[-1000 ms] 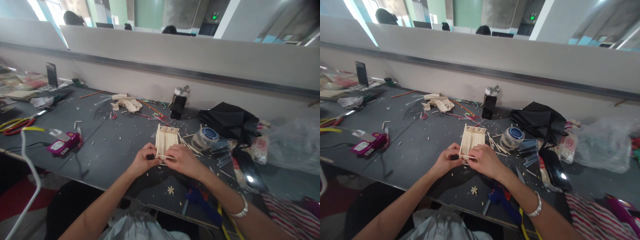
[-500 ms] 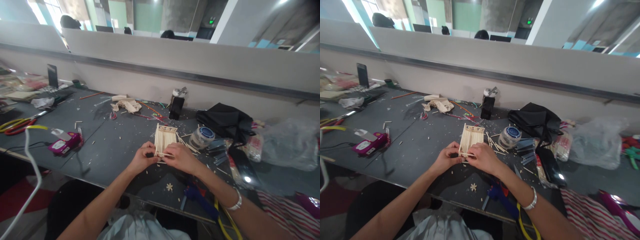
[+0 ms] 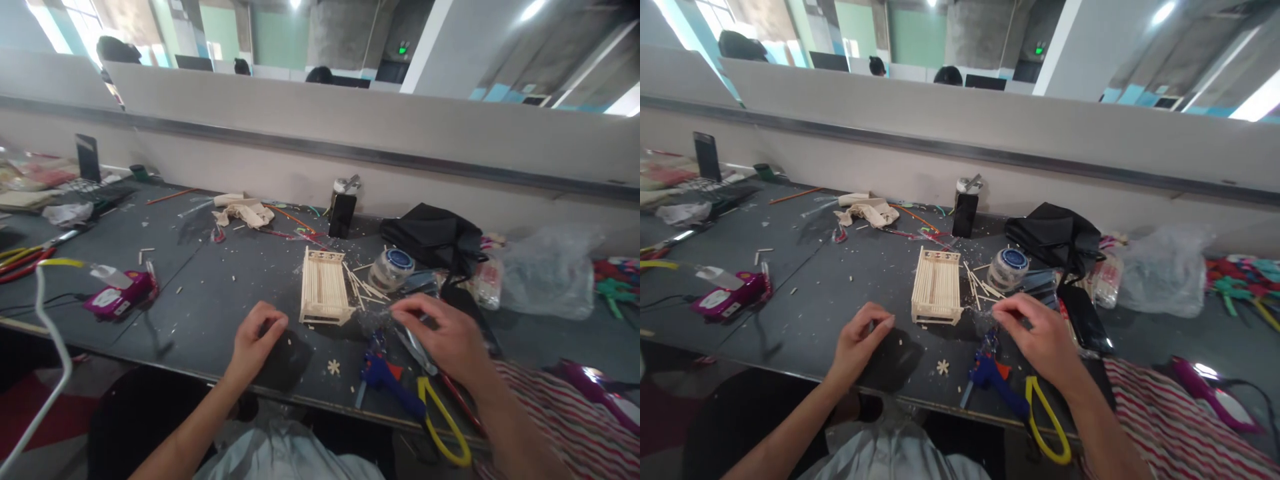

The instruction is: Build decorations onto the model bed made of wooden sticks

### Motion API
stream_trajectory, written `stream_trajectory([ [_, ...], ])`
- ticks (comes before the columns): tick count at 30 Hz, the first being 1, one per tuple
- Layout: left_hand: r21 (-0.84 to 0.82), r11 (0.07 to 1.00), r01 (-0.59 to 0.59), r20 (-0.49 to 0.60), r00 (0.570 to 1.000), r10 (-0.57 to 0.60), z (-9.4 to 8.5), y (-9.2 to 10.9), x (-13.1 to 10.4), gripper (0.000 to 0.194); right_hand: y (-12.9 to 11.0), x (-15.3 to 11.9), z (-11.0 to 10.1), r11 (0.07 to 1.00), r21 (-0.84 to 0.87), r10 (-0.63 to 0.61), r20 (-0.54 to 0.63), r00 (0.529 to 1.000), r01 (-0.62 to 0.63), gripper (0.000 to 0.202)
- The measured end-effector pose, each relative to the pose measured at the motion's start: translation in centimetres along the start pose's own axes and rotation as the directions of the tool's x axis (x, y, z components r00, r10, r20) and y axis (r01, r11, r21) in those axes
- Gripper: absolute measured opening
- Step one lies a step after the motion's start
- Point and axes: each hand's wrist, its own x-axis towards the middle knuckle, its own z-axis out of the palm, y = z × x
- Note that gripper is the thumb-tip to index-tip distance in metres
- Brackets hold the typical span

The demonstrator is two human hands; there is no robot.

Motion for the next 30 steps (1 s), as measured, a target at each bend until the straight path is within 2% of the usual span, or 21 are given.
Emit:
stream_trajectory([
  [1, 0.015, 1.0, 0.002, -0.012, 1.0, -0.001, -0.1, 0.1, -0.9, 0.015, 0.5, -1.1, -0.5, 0.997, -0.025, 0.066, -0.06, 0.996, -0.068, 0.019],
  [3, 0.051, 0.999, -0.01, 0.043, 0.999, 0.008, 0.2, 0.5, -2.4, 0.018, 1.5, -3.1, -1.3, 0.977, -0.051, 0.197, -0.167, 0.966, -0.208, 0.024],
  [6, 0.16, 0.982, -0.101, 0.194, 0.979, 0.069, 1.6, 1.1, -3.4, 0.02, 2.6, -5.5, -1.8, 0.903, -0.04, 0.403, -0.273, 0.874, -0.428, 0.035],
  [8, 0.255, 0.95, -0.18, 0.295, 0.95, 0.101, 2.9, 1.6, -3.4, 0.019, 2.9, -6.5, -1.6, 0.865, -0.014, 0.476, -0.29, 0.83, -0.501, 0.037],
  [10, 0.326, 0.915, -0.237, 0.369, 0.923, 0.108, 4.1, 2.1, -3.1, 0.018, 2.9, -7.1, -1.1, 0.872, -0.011, 0.467, -0.277, 0.84, -0.489, 0.035],
  [14, 0.439, 0.846, -0.304, 0.482, 0.874, 0.065, 6.0, 2.8, -2.7, 0.017, 2.4, -7.8, 0.4, 0.923, -0.089, 0.344, -0.244, 0.907, -0.374, 0.034],
  [16, 0.467, 0.823, -0.323, 0.507, 0.861, 0.051, 6.5, 2.9, -2.7, 0.012, 2.4, -7.9, 1.1, 0.937, -0.116, 0.298, -0.23, 0.926, -0.33, 0.036],
  [18, 0.444, 0.839, -0.315, 0.502, 0.863, 0.058, 6.8, 2.9, -2.8, 0.009, 2.5, -7.8, 1.8, 0.949, -0.118, 0.262, -0.212, 0.941, -0.291, 0.03],
  [21, 0.289, 0.931, -0.223, 0.454, 0.888, 0.072, 6.9, 2.7, -2.9, 0.01, 2.7, -7.6, 2.7, 0.977, -0.132, 0.145, -0.182, 0.973, -0.17, 0.027],
  [24, 0.053, 0.998, 0.034, 0.346, 0.937, -0.051, 6.8, 3.0, -2.8, 0.007, 2.3, -7.4, 4.0, 0.989, -0.135, 0.032, -0.166, 0.986, -0.055, 0.023],
  [25, -0.034, 0.99, 0.136, 0.302, 0.946, -0.12, 6.8, 3.2, -2.7, 0.003, 2.0, -7.4, 4.5, 0.992, -0.105, 0.051, -0.157, 0.986, -0.068, 0.021],
  [27, -0.205, 0.931, 0.301, 0.234, 0.939, -0.252, 6.7, 3.8, -2.4, 0.008, 1.0, -7.1, 5.6, 0.992, -0.003, 0.127, -0.125, 0.984, -0.128, 0.02],
  [30, -0.383, 0.835, 0.395, 0.196, 0.918, -0.345, 6.5, 4.7, -1.8, 0.017, -0.8, -6.4, 7.2, 0.982, 0.144, 0.14, -0.092, 0.986, -0.126, 0.018],
])
